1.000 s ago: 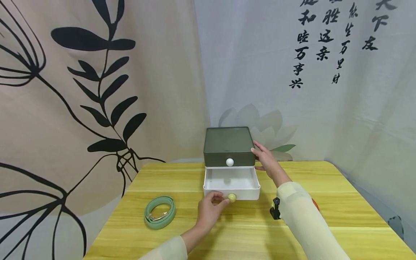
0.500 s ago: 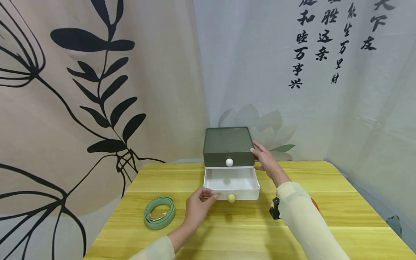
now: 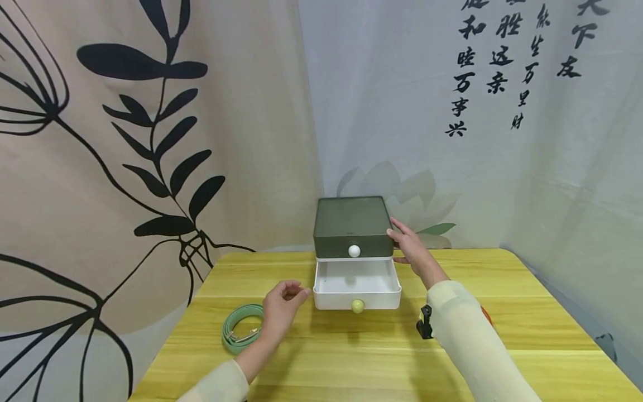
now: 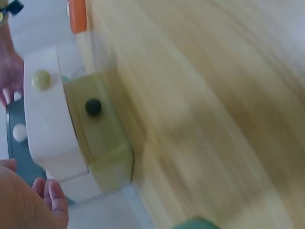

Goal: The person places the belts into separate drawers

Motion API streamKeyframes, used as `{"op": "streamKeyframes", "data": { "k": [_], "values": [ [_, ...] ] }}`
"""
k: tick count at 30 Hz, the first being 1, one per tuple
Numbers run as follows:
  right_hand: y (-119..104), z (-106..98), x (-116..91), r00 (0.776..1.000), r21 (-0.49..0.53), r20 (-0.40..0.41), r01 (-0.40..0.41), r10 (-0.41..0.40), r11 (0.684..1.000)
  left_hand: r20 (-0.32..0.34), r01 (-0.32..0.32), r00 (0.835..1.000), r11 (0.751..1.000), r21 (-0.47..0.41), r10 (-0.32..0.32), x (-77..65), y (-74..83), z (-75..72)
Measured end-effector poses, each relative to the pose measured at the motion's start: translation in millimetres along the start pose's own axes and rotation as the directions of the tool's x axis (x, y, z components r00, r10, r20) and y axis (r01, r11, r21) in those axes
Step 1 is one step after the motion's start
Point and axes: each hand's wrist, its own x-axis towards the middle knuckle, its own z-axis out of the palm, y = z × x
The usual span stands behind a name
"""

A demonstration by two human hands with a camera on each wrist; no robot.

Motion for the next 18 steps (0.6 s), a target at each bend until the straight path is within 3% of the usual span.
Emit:
{"op": "streamKeyframes", "data": {
  "k": [9, 18],
  "values": [
    [-1.8, 0.3, -1.5, 1.0, 0.021, 0.008, -0.008, 0.008, 1.0, 0.024, 0.074, 0.997, 0.995, 0.063, -0.075, 16.7, -2.6, -32.1],
    [-4.3, 0.2, -4.1, 1.0, 0.014, 0.006, -0.002, 0.002, 1.0, 0.084, 0.018, 0.996, 0.981, 0.194, -0.035, 28.1, -23.2, -71.3]
  ]
}}
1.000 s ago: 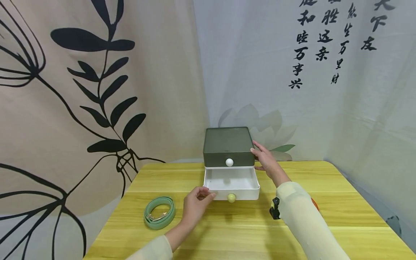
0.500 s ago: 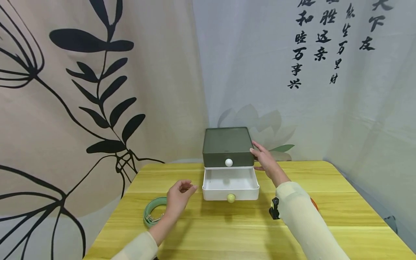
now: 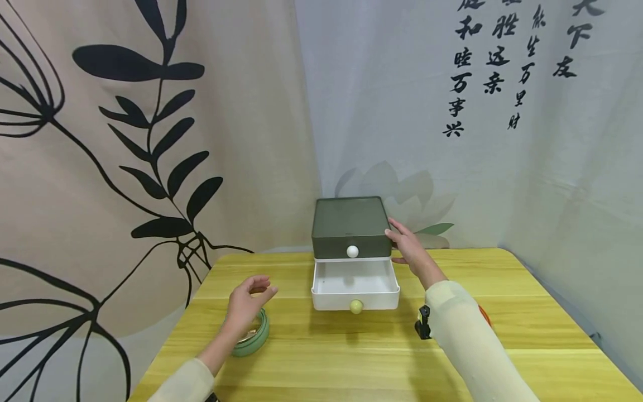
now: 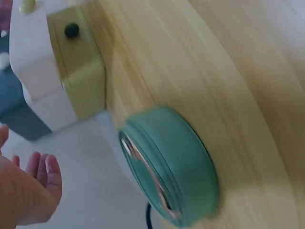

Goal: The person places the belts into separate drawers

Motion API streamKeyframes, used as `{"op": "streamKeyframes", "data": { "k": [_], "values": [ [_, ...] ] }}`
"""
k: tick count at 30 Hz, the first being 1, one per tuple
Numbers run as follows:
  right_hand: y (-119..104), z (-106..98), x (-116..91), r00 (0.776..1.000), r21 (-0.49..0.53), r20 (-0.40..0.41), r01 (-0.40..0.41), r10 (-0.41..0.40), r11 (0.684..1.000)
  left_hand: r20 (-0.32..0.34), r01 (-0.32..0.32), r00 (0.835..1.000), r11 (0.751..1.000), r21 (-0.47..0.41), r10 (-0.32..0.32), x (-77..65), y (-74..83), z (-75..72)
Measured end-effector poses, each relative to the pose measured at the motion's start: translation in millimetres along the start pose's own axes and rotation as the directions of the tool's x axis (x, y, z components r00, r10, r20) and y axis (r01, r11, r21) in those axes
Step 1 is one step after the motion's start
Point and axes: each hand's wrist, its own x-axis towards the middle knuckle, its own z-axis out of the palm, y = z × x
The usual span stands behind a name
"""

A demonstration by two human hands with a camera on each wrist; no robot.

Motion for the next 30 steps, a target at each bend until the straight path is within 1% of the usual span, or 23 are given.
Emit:
{"op": "streamKeyframes", "data": {
  "k": [3, 8, 14, 19, 24, 30],
  "values": [
    [0.7, 0.0, 0.8, 1.0, -0.007, -0.007, 0.0, 0.0, 1.0, 0.018, -0.003, 1.0, 1.0, 0.015, 0.003, 1.2, -9.2, -13.0],
    [3.5, -1.2, 3.2, 1.0, -0.004, -0.005, -0.001, 0.001, 1.0, 0.071, -0.009, 0.997, 0.998, 0.056, 0.005, 0.0, -22.0, -35.2],
    [5.8, -2.3, 5.1, 1.0, -0.003, 0.009, 0.007, -0.007, 1.0, 0.134, -0.034, 0.991, 0.993, 0.111, 0.019, -2.8, -37.1, -60.0],
    [5.7, -2.6, 5.6, 1.0, -0.02, 0.011, 0.011, -0.011, 1.0, 0.19, -0.018, 0.982, 0.987, 0.16, -0.013, -7.1, -55.3, -77.9],
    [5.5, -3.2, 6.1, 1.0, -0.02, 0.007, 0.008, -0.007, 1.0, 0.218, -0.001, 0.975, 0.982, 0.188, -0.041, -10.7, -70.9, -89.4],
    [5.2, -3.3, 4.7, 1.0, -0.013, 0.004, 0.005, -0.005, 1.0, 0.231, 0.027, 0.97, 0.978, 0.205, -0.075, -14.5, -81.7, -95.1]
  ]
}}
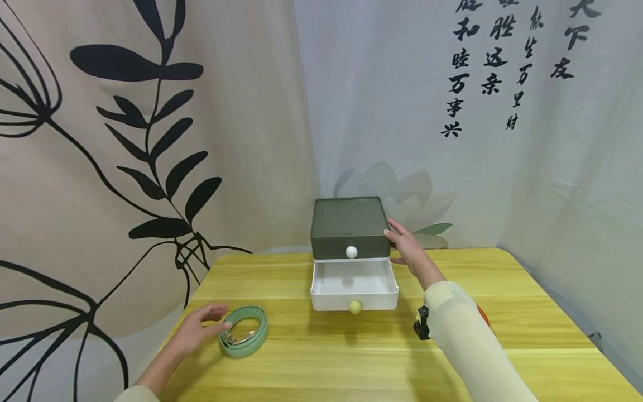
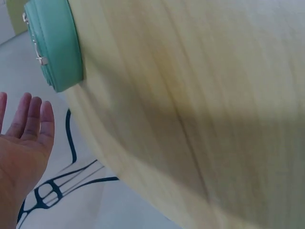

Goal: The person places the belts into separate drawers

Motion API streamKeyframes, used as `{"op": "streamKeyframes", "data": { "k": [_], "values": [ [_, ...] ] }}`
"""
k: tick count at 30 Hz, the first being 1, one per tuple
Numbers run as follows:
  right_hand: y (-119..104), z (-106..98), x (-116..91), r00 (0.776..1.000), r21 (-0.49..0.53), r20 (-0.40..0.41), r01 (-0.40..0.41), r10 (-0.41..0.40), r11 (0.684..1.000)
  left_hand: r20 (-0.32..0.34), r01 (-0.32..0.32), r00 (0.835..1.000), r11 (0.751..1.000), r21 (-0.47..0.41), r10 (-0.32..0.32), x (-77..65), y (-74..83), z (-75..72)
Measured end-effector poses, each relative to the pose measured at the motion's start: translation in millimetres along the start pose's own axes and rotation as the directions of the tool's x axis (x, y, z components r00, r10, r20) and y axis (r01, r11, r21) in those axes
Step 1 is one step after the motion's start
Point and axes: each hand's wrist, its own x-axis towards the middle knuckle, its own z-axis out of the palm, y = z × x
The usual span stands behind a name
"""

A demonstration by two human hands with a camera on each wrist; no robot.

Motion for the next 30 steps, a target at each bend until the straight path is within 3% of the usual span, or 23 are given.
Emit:
{"op": "streamKeyframes", "data": {
  "k": [10, 17, 30],
  "values": [
    [0.4, 0.5, 0.0, 1.0, 0.004, 0.0, -0.001, 0.001, 1.0, 0.035, 0.061, 0.997, 0.998, 0.025, -0.062, -4.8, -16.4, 0.5],
    [0.2, 0.3, -0.8, 1.0, 0.001, -0.002, -0.001, 0.001, 1.0, 0.101, 0.029, 0.995, 1.0, -0.008, -0.028, -6.7, -22.2, 1.5],
    [0.1, 0.6, -0.9, 1.0, -0.002, -0.002, 0.001, -0.001, 1.0, 0.219, 0.033, 0.976, 0.997, -0.075, -0.016, -8.4, -27.7, 5.9]
  ]
}}
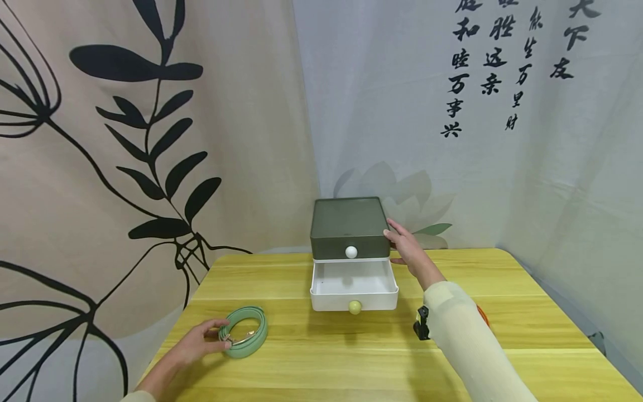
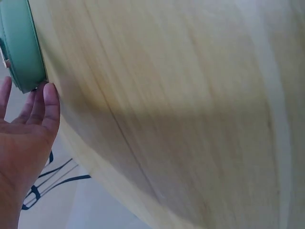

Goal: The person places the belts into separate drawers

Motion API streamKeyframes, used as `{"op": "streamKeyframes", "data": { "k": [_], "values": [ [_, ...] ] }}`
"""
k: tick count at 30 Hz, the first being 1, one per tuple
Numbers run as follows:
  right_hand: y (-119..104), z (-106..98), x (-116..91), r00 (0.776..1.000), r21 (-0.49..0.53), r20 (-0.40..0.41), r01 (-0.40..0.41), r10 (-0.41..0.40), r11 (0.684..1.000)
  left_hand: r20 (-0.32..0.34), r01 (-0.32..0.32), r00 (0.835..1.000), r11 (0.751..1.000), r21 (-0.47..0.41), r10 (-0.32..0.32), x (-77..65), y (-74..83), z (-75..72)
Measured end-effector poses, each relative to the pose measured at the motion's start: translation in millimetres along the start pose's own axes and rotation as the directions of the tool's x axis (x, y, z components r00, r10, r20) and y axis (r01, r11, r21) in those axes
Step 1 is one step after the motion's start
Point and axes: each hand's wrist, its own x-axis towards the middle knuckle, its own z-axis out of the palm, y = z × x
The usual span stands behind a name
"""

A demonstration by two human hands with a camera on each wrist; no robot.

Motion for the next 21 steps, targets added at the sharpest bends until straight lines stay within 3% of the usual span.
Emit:
{"op": "streamKeyframes", "data": {
  "k": [7, 15, 21],
  "values": [
    [0.2, 0.3, 0.5, 1.0, -0.001, 0.003, 0.003, -0.003, 1.0, 0.028, -0.035, 0.999, 0.999, 0.0, 0.035, 0.2, -4.0, 0.2],
    [0.6, 0.4, 0.5, 1.0, -0.009, 0.001, 0.004, -0.004, 1.0, 0.06, -0.116, 0.991, 0.993, -0.032, 0.117, 1.5, -9.0, 2.4],
    [0.1, 0.8, -0.6, 1.0, -0.014, -0.002, 0.009, -0.009, 1.0, 0.063, -0.127, 0.99, 0.991, -0.03, 0.128, 3.3, -9.9, 4.4]
  ]
}}
